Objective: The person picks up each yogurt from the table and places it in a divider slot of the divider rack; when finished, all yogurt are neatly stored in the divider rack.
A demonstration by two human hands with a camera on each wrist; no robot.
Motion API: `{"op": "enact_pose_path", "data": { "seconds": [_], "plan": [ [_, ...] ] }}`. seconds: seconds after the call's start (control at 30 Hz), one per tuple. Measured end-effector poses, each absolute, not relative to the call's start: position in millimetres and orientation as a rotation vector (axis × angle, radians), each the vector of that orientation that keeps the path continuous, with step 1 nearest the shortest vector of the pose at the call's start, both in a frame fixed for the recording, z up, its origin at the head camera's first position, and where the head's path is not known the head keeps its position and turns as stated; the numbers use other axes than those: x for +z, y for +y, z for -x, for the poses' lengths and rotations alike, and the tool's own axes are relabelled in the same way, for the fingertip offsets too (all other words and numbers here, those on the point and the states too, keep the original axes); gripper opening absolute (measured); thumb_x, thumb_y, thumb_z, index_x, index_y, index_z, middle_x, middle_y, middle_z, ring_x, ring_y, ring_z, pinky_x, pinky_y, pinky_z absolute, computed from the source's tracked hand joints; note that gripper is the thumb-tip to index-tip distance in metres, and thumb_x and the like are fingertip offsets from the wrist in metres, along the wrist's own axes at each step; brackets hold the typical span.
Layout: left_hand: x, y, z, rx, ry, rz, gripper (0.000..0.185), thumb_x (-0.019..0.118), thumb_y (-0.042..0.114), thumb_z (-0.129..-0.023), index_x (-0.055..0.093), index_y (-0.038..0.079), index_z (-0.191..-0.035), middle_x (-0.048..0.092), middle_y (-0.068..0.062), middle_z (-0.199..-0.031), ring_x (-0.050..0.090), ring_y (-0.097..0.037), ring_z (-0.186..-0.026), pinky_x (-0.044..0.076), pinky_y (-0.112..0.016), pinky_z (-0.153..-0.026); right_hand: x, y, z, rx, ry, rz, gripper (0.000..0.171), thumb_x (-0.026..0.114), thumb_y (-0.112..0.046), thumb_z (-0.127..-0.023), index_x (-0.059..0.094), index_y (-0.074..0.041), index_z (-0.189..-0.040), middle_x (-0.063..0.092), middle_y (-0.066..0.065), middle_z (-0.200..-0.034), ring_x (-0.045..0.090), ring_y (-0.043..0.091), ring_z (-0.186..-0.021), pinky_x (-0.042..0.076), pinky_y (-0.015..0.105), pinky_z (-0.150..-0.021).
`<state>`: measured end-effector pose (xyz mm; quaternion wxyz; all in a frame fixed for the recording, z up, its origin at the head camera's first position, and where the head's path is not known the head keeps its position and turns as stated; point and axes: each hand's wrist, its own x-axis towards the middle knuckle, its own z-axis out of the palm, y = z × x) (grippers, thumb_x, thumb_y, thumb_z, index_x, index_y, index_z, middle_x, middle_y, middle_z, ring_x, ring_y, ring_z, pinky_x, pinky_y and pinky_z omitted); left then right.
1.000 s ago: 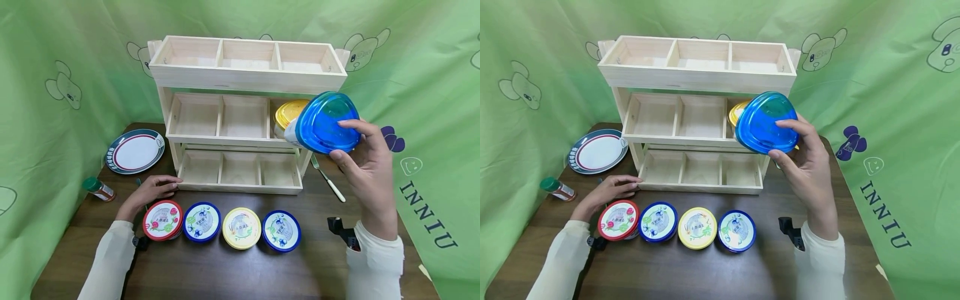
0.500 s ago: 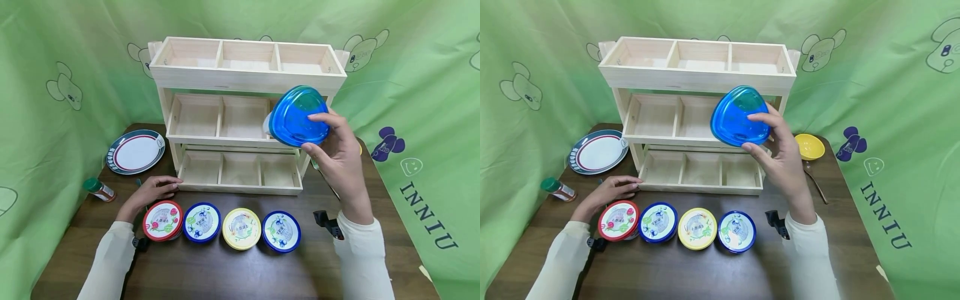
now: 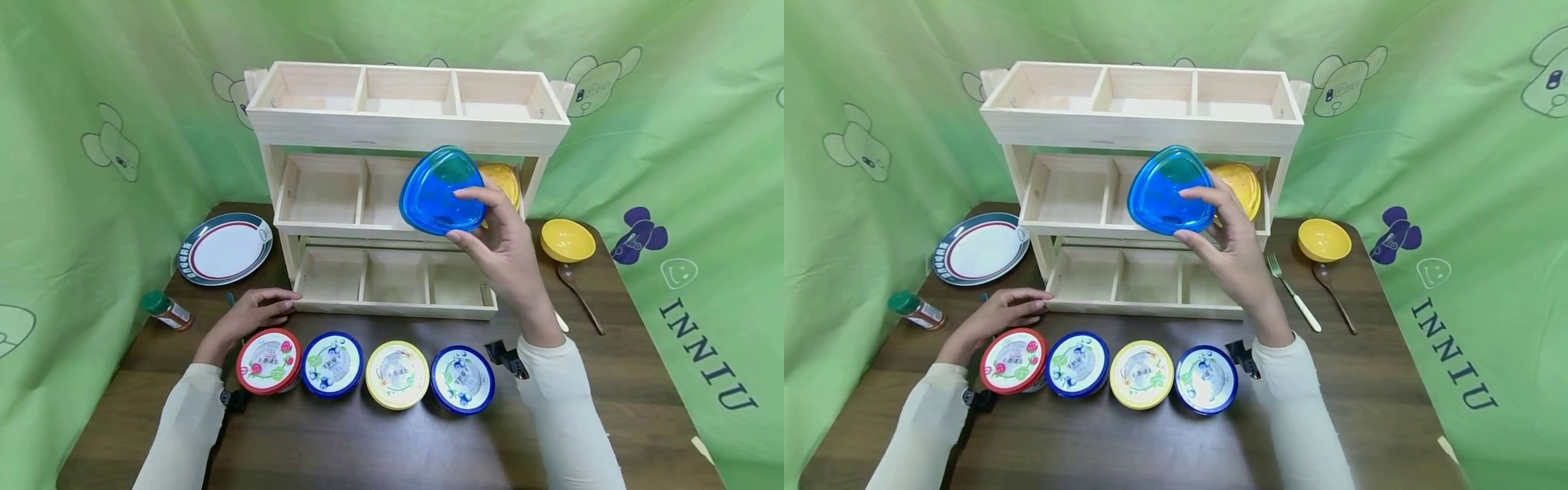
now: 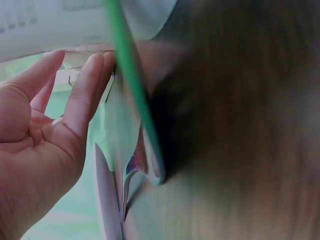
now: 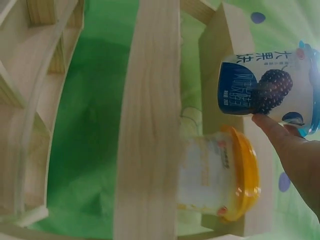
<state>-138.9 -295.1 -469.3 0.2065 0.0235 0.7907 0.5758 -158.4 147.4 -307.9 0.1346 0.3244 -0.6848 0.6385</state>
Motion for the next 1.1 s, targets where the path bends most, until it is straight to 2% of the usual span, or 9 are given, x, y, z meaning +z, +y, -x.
{"op": "enact_pose_path", "data": {
  "seconds": [0.17, 0.3, 0.4, 0.67, 0.93, 1.1],
  "plan": [
    [-469, -293, 139, 1.608, 2.201, -0.073, 0.04, 0.062, 0.013, -0.113, 0.062, -0.006, -0.147, 0.058, -0.029, -0.151, 0.064, -0.035, -0.129, 0.061, -0.036, -0.101, -314, 136, 162, 1.886, -2.002, -0.926, 0.047, 0.067, 0.015, -0.099, 0.052, 0.01, -0.143, 0.038, 0.011, -0.17, 0.046, 0.041, -0.149, 0.05, 0.04, -0.117],
    [-468, -294, 141, 1.604, 2.201, -0.073, 0.039, 0.061, 0.012, -0.113, 0.062, -0.006, -0.147, 0.059, -0.029, -0.15, 0.065, -0.032, -0.127, 0.061, -0.036, -0.1, -316, 127, 164, 1.893, -2.021, -0.919, 0.048, 0.066, 0.019, -0.098, 0.052, 0.01, -0.143, 0.036, 0.011, -0.171, 0.043, 0.04, -0.152, 0.048, 0.044, -0.119],
    [-468, -295, 140, 1.608, 2.208, -0.069, 0.038, 0.061, 0.012, -0.113, 0.063, -0.006, -0.146, 0.061, -0.028, -0.147, 0.067, -0.027, -0.123, 0.062, -0.035, -0.099, -318, 119, 167, 1.895, -2.032, -0.917, 0.047, 0.066, 0.017, -0.099, 0.052, 0.009, -0.143, 0.034, 0.012, -0.172, 0.041, 0.04, -0.153, 0.047, 0.048, -0.12],
    [-475, -295, 138, 1.636, 2.188, -0.07, 0.038, 0.062, 0.013, -0.112, 0.064, -0.006, -0.145, 0.063, -0.026, -0.145, 0.069, -0.016, -0.117, 0.062, -0.033, -0.099, -326, 109, 175, 1.911, -2.066, -0.862, 0.046, 0.067, 0.011, -0.101, 0.053, 0.006, -0.145, 0.033, 0.015, -0.172, 0.045, 0.038, -0.152, 0.048, 0.047, -0.118],
    [-472, -294, 136, 1.617, 2.206, -0.077, 0.039, 0.061, 0.013, -0.113, 0.062, -0.007, -0.146, 0.059, -0.029, -0.149, 0.066, -0.031, -0.127, 0.061, -0.036, -0.101, -333, 101, 184, 1.939, -2.11, -0.818, 0.044, 0.067, 0.007, -0.104, 0.055, 0.004, -0.146, 0.03, 0.014, -0.174, 0.042, 0.037, -0.155, 0.047, 0.046, -0.118],
    [-471, -293, 136, 1.611, 2.219, -0.06, 0.038, 0.062, 0.015, -0.113, 0.065, -0.005, -0.145, 0.061, -0.027, -0.147, 0.067, -0.027, -0.124, 0.061, -0.034, -0.099, -332, 96, 188, 1.932, -2.127, -0.728, 0.044, 0.069, 0.001, -0.104, 0.057, 0.002, -0.147, 0.032, 0.015, -0.174, 0.04, 0.039, -0.156, 0.045, 0.048, -0.118]
  ]
}}
